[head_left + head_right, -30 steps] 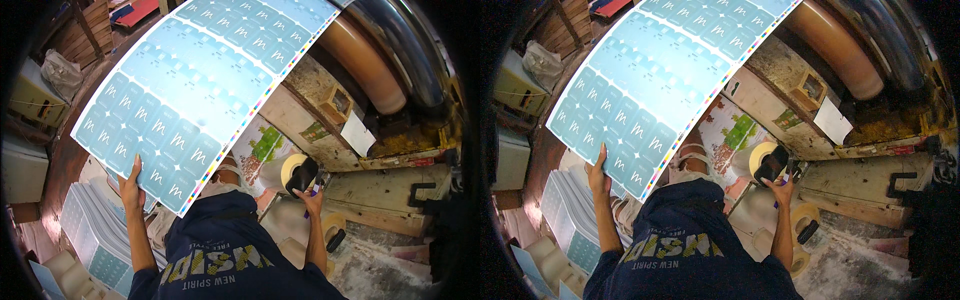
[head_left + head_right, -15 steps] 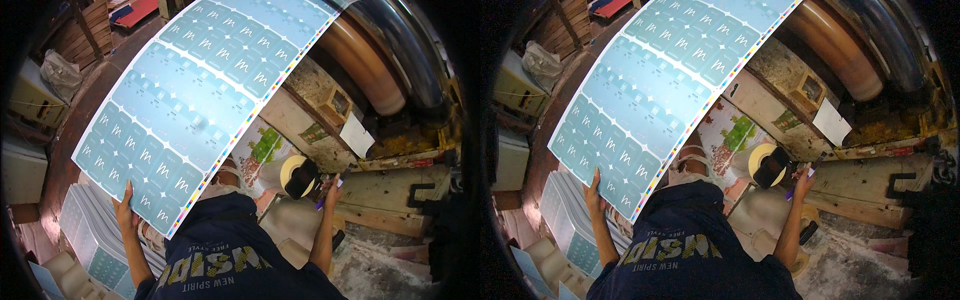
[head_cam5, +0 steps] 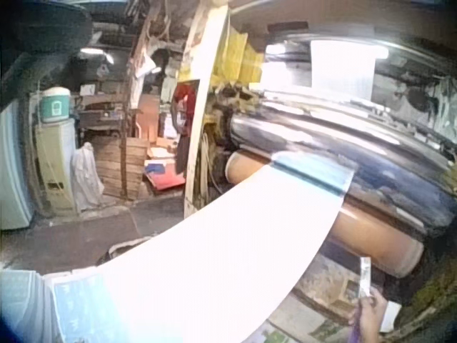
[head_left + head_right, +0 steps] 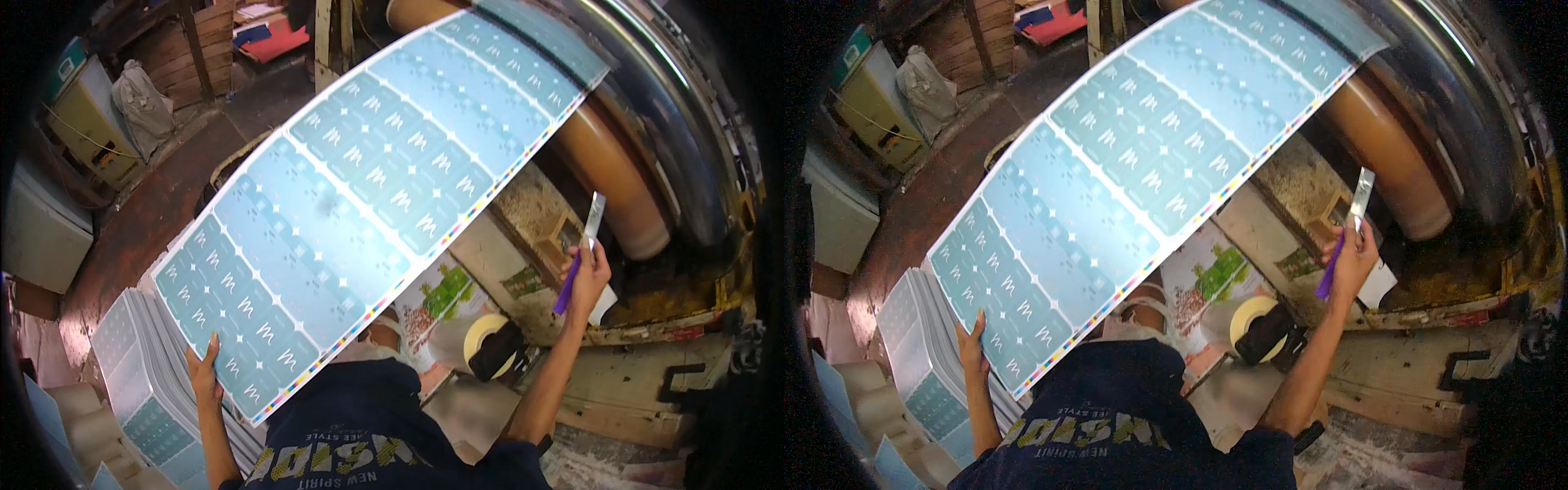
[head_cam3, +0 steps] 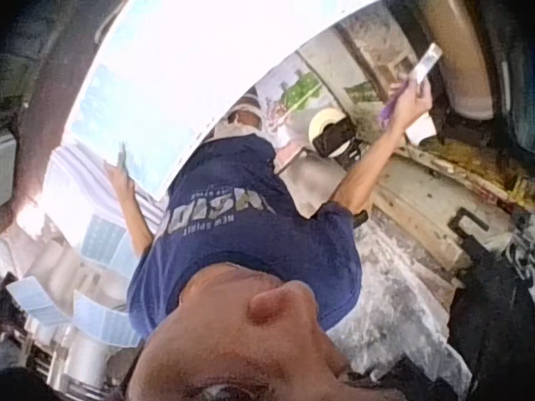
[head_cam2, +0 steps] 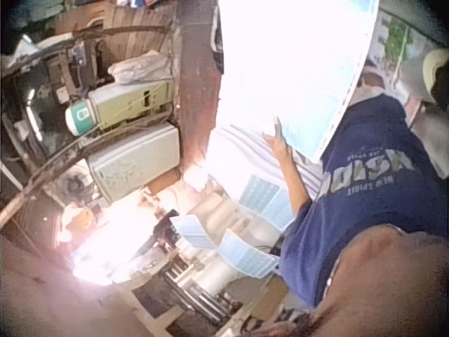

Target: The person separates printed sheets of labels as they emerge from a printing machine and stacks them onto a pile on the floor.

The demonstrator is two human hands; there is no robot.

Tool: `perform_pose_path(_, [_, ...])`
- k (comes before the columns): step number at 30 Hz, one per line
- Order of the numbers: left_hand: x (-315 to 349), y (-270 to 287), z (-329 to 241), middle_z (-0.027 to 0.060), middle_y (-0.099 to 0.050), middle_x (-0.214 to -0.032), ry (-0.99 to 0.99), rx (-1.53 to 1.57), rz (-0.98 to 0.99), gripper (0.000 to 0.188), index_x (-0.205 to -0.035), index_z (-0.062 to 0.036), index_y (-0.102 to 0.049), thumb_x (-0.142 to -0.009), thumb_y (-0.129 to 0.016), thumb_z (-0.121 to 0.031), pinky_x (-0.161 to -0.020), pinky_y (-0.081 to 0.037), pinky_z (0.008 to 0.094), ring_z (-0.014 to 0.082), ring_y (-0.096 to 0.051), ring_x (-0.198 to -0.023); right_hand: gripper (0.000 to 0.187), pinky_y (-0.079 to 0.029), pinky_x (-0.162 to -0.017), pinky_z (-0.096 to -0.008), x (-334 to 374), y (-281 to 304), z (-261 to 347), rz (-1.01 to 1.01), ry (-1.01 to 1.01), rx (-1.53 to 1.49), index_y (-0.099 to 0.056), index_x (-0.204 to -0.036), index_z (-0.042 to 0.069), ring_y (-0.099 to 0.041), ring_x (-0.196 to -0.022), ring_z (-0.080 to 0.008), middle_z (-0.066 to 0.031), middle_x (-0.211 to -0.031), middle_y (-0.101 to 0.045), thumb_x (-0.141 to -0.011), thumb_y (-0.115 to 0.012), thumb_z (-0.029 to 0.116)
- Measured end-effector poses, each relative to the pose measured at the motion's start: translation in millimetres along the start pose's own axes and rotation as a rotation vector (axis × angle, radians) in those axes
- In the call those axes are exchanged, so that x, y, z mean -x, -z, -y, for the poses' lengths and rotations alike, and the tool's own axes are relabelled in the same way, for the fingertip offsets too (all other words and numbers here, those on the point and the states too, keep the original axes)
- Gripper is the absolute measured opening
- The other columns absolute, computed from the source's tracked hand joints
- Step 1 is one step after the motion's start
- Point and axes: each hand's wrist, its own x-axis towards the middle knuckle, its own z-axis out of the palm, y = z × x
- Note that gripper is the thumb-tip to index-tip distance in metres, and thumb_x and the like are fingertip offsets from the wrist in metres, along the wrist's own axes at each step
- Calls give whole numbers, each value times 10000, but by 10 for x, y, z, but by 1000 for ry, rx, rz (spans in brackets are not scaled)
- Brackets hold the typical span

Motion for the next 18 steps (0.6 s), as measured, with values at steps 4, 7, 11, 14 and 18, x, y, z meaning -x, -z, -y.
perform_pose_path(4, [-41,59,-30,109,-595,-1081,-91,-25,79,502,-1269,8,-449,-865,-707,-138,-779,-520,292,168,-608,-905,308,-414,-395,-236,-609,-639,101,106,107,-123,-581,-1143,-16,-531,-478,-88,-62,-760,-635,-965,-572,234])
perform_pose_path(7, [-99,128,5,104,-595,-1082,-115,-57,52,495,-1265,-2,-467,-861,-711,-149,-768,-520,287,168,-607,-906,311,-402,-387,-234,-1139,-1013,-36,133,152,-225,-597,-1096,-13,-523,-463,-87,-67,-747,-634,-957,-584,264])
perform_pose_path(11, [-133,180,9,101,-602,-1071,-177,-110,54,518,-1272,1,-470,-847,-722,-154,-761,-521,285,165,-612,-891,333,-390,-375,-239,-1608,-1326,-379,164,149,-261,-602,-1089,-10,-514,-430,-93,-70,-718,-631,-946,-598,291])
perform_pose_path(14, [-137,370,35,99,-609,-1052,-197,-132,88,530,-1275,3,-469,-838,-727,-150,-747,-521,280,158,-615,-858,343,-391,-375,-240,-1543,-1572,-653,242,173,-234,-608,-1095,-16,-520,-432,-95,-70,-700,-632,-944,-602,292])
perform_pose_path(18, [-17,349,83,90,-621,-1012,-183,-66,20,516,-1261,6,-483,-831,-728,-142,-722,-518,275,148,-615,-825,329,-436,-433,-279,-1294,-1585,-548,209,50,-169,-620,-1142,11,-570,-507,-150,-88,-713,-625,-930,-621,262])
